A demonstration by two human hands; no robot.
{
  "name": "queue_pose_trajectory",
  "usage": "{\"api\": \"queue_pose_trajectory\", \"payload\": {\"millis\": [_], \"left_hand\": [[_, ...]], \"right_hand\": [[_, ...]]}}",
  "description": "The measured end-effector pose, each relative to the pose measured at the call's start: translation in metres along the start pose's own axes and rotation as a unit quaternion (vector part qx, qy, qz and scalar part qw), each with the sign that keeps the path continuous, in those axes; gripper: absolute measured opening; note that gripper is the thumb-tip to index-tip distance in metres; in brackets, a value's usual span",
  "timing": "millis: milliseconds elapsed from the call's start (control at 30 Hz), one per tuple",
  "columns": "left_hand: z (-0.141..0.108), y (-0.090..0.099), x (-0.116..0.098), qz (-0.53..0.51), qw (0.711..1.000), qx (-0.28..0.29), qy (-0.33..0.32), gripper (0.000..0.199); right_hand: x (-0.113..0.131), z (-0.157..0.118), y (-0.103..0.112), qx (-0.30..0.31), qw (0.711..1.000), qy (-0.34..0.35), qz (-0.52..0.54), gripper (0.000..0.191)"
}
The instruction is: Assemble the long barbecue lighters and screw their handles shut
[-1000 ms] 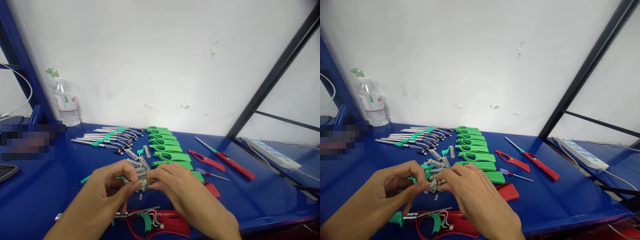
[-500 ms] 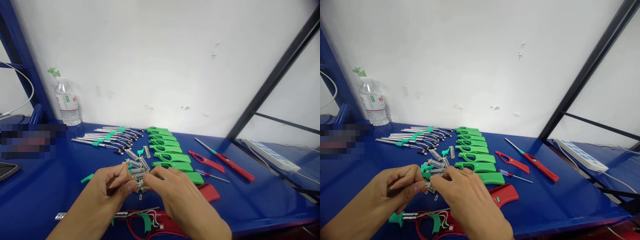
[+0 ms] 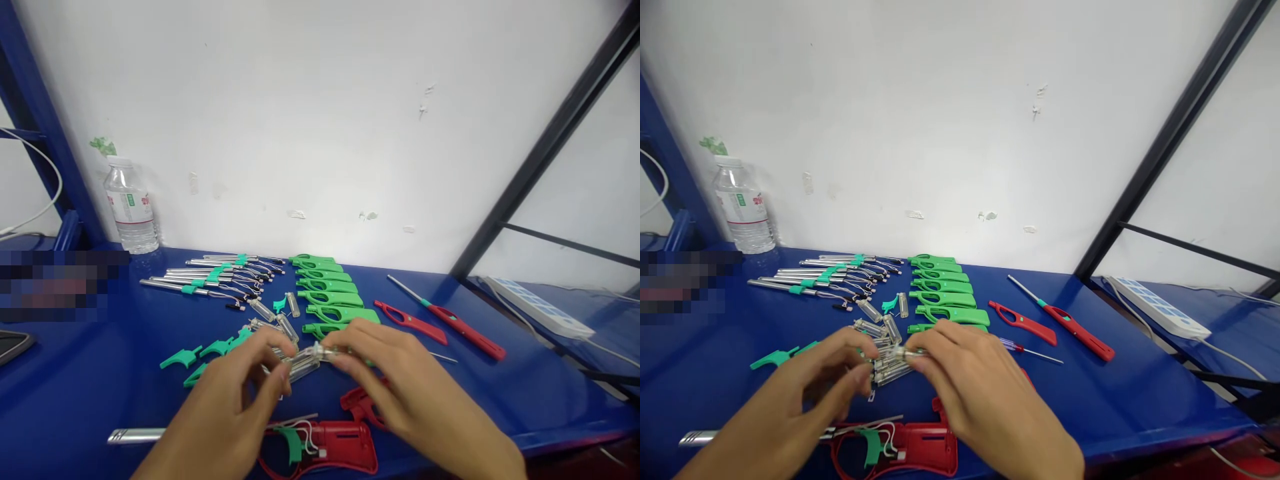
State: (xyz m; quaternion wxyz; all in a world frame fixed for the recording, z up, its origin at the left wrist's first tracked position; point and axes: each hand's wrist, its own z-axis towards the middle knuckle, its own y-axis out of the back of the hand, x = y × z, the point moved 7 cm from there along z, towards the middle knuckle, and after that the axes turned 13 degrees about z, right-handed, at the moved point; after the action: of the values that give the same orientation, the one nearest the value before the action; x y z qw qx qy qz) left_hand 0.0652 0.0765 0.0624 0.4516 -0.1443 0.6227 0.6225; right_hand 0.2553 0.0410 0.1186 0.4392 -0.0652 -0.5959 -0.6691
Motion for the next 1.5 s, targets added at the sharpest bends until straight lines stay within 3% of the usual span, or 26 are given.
{"api": "queue_pose_trajectory", "payload": {"millis": [100, 267, 367, 500, 667, 900, 1233, 1500], "left_hand": [[-0.005, -0.02, 0.001, 0.097, 0.994, -0.01, -0.044, 0.015], [-0.01, -0.041, 0.009, 0.15, 0.987, 0.041, -0.045, 0.027], [-0.01, -0.042, 0.017, 0.156, 0.985, 0.061, -0.041, 0.028], [-0.011, -0.042, 0.025, 0.147, 0.983, 0.056, -0.097, 0.022], [-0.014, -0.04, 0.016, 0.139, 0.98, 0.046, -0.136, 0.028], [-0.012, -0.034, -0.001, 0.158, 0.981, 0.035, -0.107, 0.02], [-0.011, -0.04, 0.016, 0.15, 0.982, 0.045, -0.109, 0.025], [-0.01, -0.04, 0.013, 0.144, 0.982, 0.036, -0.113, 0.024]], "right_hand": [[-0.014, -0.011, 0.01, 0.012, 0.999, -0.045, 0.017, 0.026], [-0.023, -0.02, -0.003, 0.103, 0.991, -0.086, 0.009, 0.025], [-0.024, -0.018, -0.012, 0.131, 0.988, -0.086, -0.003, 0.025], [-0.025, -0.014, -0.018, 0.138, 0.987, -0.077, -0.002, 0.026], [-0.023, -0.011, -0.017, 0.134, 0.988, -0.081, -0.002, 0.024], [-0.021, -0.011, -0.015, 0.128, 0.988, -0.083, 0.003, 0.023], [-0.022, -0.008, -0.017, 0.128, 0.988, -0.083, 0.008, 0.024], [-0.023, -0.01, -0.017, 0.13, 0.988, -0.086, 0.017, 0.024]]}}
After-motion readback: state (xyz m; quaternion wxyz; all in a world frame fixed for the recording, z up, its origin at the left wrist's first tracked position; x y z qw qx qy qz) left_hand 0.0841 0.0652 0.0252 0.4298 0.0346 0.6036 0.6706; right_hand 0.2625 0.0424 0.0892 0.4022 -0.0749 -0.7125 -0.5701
